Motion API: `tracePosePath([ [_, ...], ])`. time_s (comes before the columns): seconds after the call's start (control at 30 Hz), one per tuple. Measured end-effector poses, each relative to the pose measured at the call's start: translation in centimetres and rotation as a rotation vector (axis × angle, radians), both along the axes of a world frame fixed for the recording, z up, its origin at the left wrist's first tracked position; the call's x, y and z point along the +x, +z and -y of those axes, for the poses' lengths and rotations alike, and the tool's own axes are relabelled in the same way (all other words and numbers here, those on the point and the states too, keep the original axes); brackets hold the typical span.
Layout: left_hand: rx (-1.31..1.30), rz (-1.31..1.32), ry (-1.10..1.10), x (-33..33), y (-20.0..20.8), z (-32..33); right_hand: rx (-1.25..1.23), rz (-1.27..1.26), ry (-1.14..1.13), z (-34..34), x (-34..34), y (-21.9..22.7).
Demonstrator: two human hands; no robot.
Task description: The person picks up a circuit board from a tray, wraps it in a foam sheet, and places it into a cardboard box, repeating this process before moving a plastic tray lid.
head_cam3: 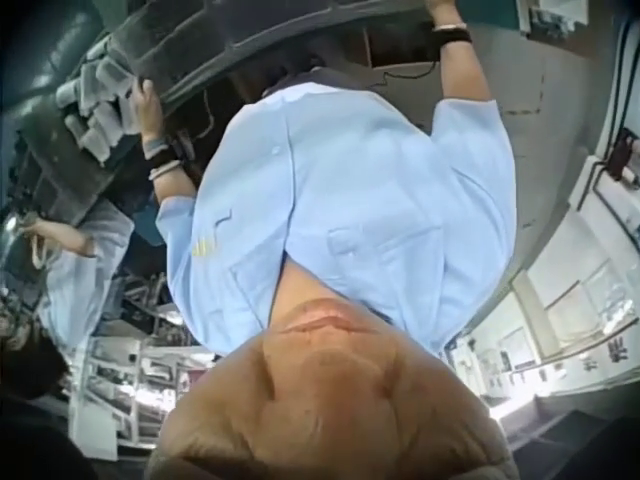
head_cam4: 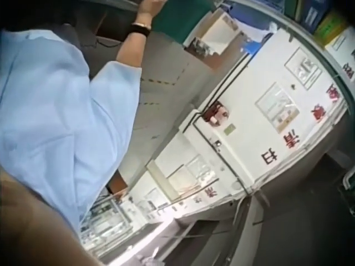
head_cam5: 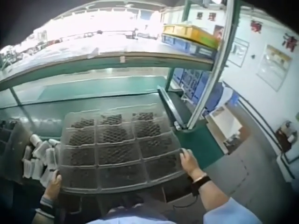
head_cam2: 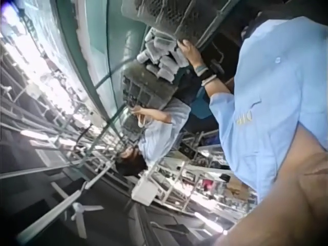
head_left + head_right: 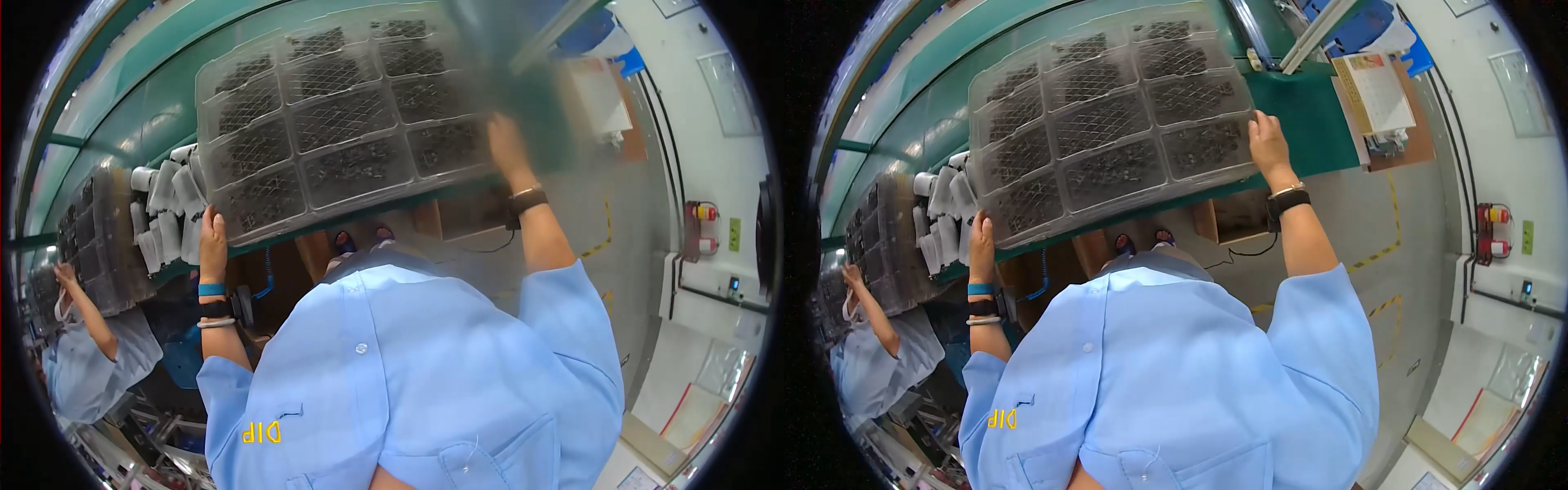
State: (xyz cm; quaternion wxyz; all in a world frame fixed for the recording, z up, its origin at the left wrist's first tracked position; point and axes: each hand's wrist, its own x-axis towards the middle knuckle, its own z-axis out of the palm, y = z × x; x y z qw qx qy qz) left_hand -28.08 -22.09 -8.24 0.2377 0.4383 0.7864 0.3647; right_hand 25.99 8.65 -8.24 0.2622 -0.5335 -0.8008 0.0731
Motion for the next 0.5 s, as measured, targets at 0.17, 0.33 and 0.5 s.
tracePosePath([
  [0.17, -0.068, 0.006, -0.03, -1.4, 0.0, -0.8, -0.075, -0.061, -0.036, 0.5, -0.1, 0.0],
  [0.33, 0.064, -0.036, 0.039, -0.5, 2.1, -4.2, 0.029, 0.128, 0.037, -1.4, 0.2, 0.8],
  [0.5, 0.201, -0.363, -0.004, 0.4, 5.0, -8.5, 0.18, 0.042, 0.059, -4.6, -4.3, 5.6],
])
